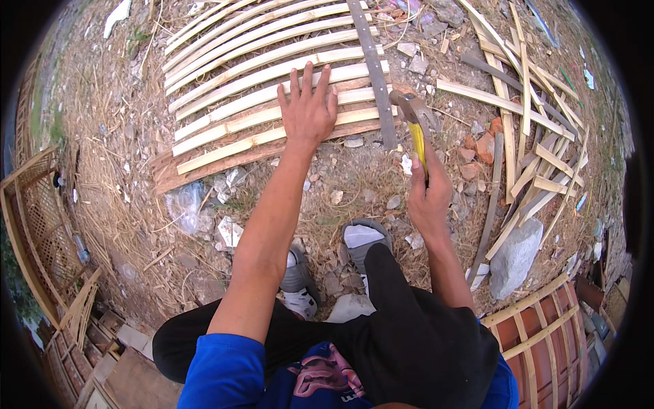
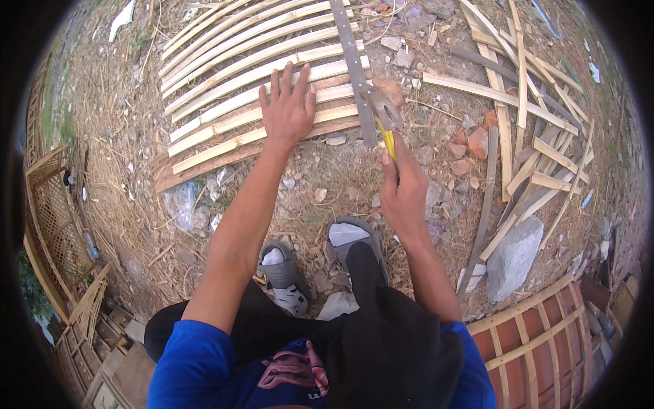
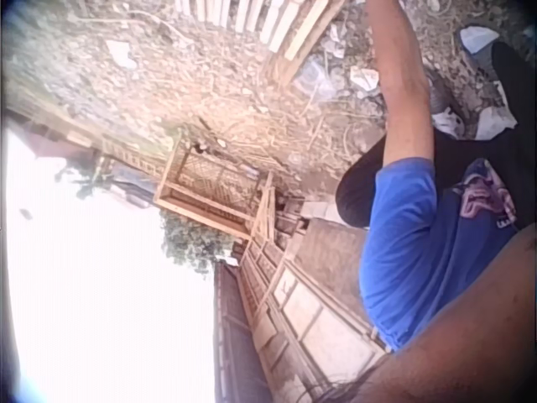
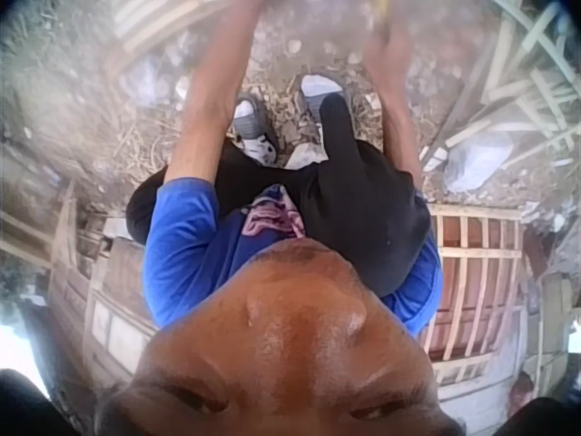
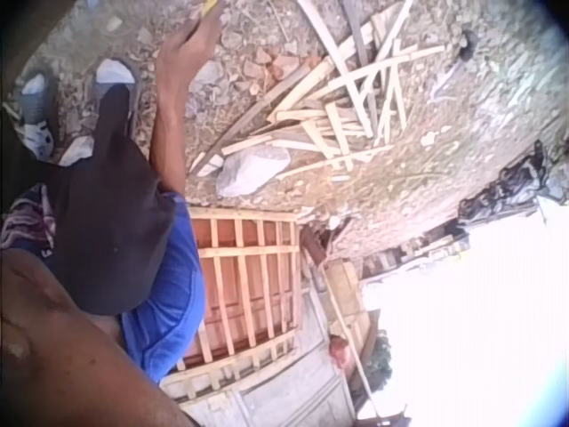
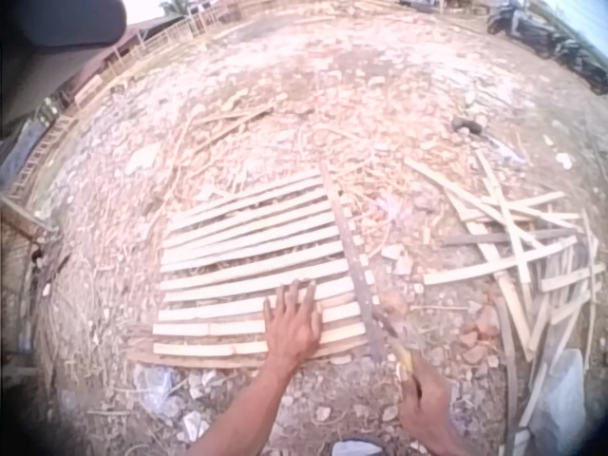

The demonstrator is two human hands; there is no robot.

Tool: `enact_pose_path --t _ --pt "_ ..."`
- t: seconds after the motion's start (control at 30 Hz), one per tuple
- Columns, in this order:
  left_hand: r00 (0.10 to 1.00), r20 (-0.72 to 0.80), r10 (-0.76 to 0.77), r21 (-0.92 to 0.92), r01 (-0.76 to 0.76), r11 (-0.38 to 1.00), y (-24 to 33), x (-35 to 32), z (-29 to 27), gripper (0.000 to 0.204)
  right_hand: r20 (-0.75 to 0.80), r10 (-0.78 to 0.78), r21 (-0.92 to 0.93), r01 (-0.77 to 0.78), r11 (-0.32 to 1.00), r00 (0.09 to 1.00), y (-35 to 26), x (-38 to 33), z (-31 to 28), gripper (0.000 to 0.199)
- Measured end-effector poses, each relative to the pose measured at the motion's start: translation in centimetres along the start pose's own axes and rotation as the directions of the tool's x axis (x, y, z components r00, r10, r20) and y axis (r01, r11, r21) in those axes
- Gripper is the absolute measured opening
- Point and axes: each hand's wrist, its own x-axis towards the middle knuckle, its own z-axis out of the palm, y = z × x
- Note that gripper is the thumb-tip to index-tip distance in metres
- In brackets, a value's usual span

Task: The person aligns a wooden slat onto a frame and uses a hammer to drive a nail through the slat into the supporting structure.

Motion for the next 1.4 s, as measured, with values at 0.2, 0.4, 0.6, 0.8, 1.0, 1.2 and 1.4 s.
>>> enact_pose_path --t 0.2,0.4,0.6,0.8,1.0,1.2,1.4 --pt "1.0 0.002 -0.004 0.005 0.004 1.0 0.3 -0.1 0.3 0.049 0.068 0.026 -0.129 -0.017 0.992 0.997 0.9 0.1 0.5 0.038" --pt "1.0 -0.003 0.001 0.041 -0.001 0.999 -0.4 -0.3 0.0 0.049 -0.069 -0.142 -0.044 0.139 0.989 0.987 -3.1 1.0 -1.8 0.037" --pt "1.0 -0.014 0.0 0.021 0.0 1.0 0.4 0.2 0.4 0.048 -0.016 -0.171 -0.181 0.166 0.969 0.985 2.8 0.1 0.9 0.036" --pt "1.0 -0.013 -0.001 0.03 0.001 1.0 -0.2 -0.3 0.1 0.048 -0.059 -0.041 -0.138 0.032 0.99 0.997 -0.2 0.6 -1.1 0.035" --pt "1.0 -0.013 0.003 0.017 -0.002 1.0 0.0 -0.2 0.3 0.048 0.011 -0.113 -0.153 0.113 0.982 0.994 1.7 -0.3 0.4 0.036" --pt "1.0 -0.012 -0.003 0.02 0.003 1.0 -0.2 -0.1 0.4 0.047 0.024 -0.077 -0.163 0.08 0.983 0.997 -0.7 0.0 -0.6 0.037" --pt "1.0 -0.022 0.004 0.002 -0.004 1.0 0.4 0.1 0.4 0.046 -0.043 0.027 0.059 -0.024 0.998 0.999 -1.9 -0.1 -2.2 0.036"
